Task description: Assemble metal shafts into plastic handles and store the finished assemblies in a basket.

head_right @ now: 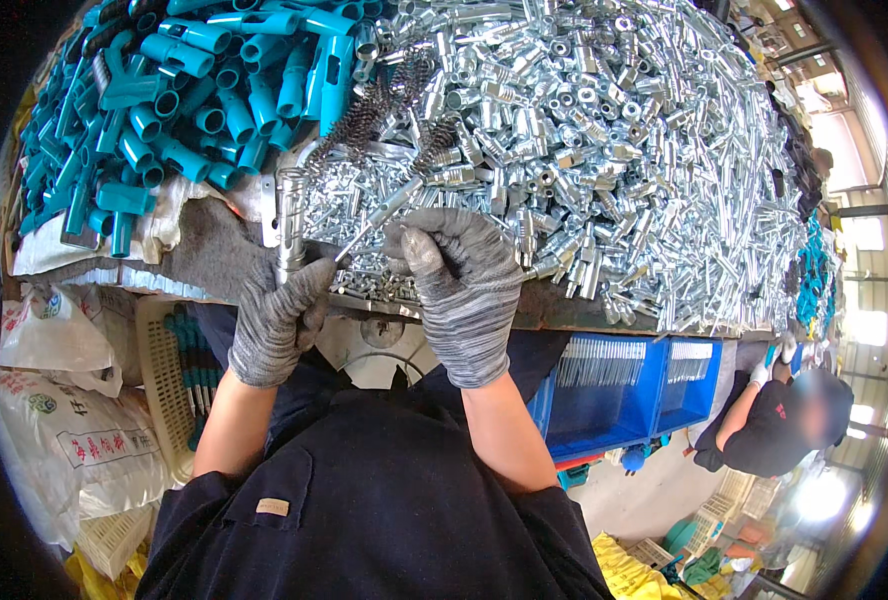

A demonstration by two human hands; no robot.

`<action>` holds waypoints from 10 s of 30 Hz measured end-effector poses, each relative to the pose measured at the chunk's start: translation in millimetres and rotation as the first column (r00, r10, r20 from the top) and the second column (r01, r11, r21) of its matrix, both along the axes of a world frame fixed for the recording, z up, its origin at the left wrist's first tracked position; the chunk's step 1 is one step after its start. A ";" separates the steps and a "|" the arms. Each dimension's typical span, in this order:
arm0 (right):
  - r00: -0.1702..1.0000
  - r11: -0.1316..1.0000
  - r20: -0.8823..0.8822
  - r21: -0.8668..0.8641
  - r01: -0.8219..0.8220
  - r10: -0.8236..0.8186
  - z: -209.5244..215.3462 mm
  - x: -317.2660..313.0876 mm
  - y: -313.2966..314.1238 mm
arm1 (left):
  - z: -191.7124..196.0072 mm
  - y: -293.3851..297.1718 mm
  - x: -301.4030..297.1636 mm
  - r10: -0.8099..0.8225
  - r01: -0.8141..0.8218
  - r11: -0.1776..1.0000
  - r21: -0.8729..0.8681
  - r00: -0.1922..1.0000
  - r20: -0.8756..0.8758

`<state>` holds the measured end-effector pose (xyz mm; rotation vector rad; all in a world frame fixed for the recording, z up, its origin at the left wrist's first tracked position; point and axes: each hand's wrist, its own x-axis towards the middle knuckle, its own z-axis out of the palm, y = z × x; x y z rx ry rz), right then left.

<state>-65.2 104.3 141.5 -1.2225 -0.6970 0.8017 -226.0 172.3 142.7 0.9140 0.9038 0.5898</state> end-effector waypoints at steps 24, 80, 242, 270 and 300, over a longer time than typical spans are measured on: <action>0.809 0.974 0.556 0.006 0.225 -0.191 -12.6 -7.9 -3.4 | -15.3 -9.9 3.3 0.074 -0.017 0.834 0.551 0.994 -0.082; 0.997 0.992 0.008 -0.105 -0.073 0.074 5.6 25.4 -10.7 | 8.4 15.7 -1.9 -0.424 0.429 0.895 -0.122 0.903 0.068; 0.860 0.978 -0.467 0.127 -0.163 0.204 -18.6 14.1 -8.4 | 9.8 -13.7 44.6 -0.221 0.252 0.914 0.318 0.966 -0.133; 0.758 0.956 -0.616 -0.023 -0.291 0.216 -31.2 22.7 -17.6 | -20.4 40.7 49.0 0.218 0.441 0.245 0.863 0.842 -0.493; 0.765 0.946 -0.561 0.127 -0.300 0.317 -14.9 19.2 -22.1 | 9.1 46.7 62.7 -0.519 0.502 0.774 0.386 0.852 -0.068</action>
